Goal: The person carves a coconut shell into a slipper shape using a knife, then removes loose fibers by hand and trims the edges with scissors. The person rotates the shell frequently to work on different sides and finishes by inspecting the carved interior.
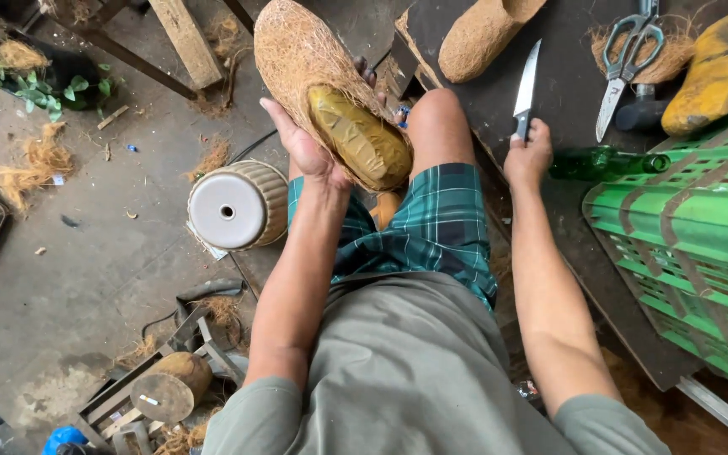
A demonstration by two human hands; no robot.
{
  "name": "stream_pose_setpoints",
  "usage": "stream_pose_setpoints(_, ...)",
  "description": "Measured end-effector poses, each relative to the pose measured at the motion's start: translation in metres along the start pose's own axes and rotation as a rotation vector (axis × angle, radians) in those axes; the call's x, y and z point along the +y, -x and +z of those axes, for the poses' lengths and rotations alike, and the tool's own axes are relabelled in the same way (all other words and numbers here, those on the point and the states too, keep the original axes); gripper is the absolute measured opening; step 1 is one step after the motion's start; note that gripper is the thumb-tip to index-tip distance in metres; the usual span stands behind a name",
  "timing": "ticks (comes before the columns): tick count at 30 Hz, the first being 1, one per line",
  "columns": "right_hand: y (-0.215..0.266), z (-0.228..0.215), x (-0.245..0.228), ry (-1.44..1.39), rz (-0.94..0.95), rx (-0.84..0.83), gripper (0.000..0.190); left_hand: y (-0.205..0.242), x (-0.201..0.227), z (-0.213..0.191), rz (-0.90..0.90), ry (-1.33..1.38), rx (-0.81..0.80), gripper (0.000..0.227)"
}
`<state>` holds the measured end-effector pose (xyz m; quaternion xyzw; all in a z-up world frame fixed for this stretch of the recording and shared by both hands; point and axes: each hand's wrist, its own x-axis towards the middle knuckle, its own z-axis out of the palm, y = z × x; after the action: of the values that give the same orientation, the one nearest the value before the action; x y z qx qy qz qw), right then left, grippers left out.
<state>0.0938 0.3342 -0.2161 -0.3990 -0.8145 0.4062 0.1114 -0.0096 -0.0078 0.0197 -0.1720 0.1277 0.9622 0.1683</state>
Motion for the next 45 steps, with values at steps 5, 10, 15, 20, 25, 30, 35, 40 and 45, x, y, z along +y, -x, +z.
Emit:
stream_pose_setpoints(5, 0.092, -0.051, -0.169, -0.322, -0.181, -0.264, 0.045, -0.002, -0.005, 0.014, 0.011, -0.012, 0.035, 0.106)
stream_pose_setpoints(10, 0.166, -0.057, -0.260, -1.242, -0.127, -1.123, 0.069, -0.007, -0.026, 0.012, 0.034, 0.047, -0.058, 0.095)
stream_pose_setpoints(15, 0.186, -0.051, -0.273, -1.335, -0.082, -0.855, 0.057, 0.008, -0.010, 0.060, 0.066, -0.474, 0.164, 0.086)
stream_pose_setpoints(20, 0.183, -0.043, -0.298, -1.153, -0.341, -0.396, 0.057, 0.043, -0.023, 0.066, 0.257, -0.954, -0.098, 0.091)
stream_pose_setpoints(25, 0.181, -0.045, -0.280, -0.916, -0.347, -0.232, 0.057, 0.081, -0.037, 0.050, 0.646, -1.521, -0.238, 0.099)
stream_pose_setpoints(30, 0.177, -0.047, -0.273, -0.867, -0.465, -0.235, 0.057, 0.079, -0.036, 0.044, 0.368, -1.559, -0.176, 0.082)
stream_pose_setpoints(35, 0.173, -0.056, -0.277, -0.865, -0.466, -0.360, 0.077, 0.080, -0.030, 0.047, 0.424, -1.578, -0.241, 0.074)
stream_pose_setpoints(40, 0.174, -0.061, -0.283, -0.791, -0.478, -0.358, 0.080, 0.087, -0.023, 0.070, 0.387, -1.579, -0.265, 0.075)
stream_pose_setpoints(45, 0.178, -0.070, -0.293, -0.820, -0.457, -0.368, 0.088, 0.086, -0.019, 0.073, 0.354, -1.549, -0.302, 0.078)
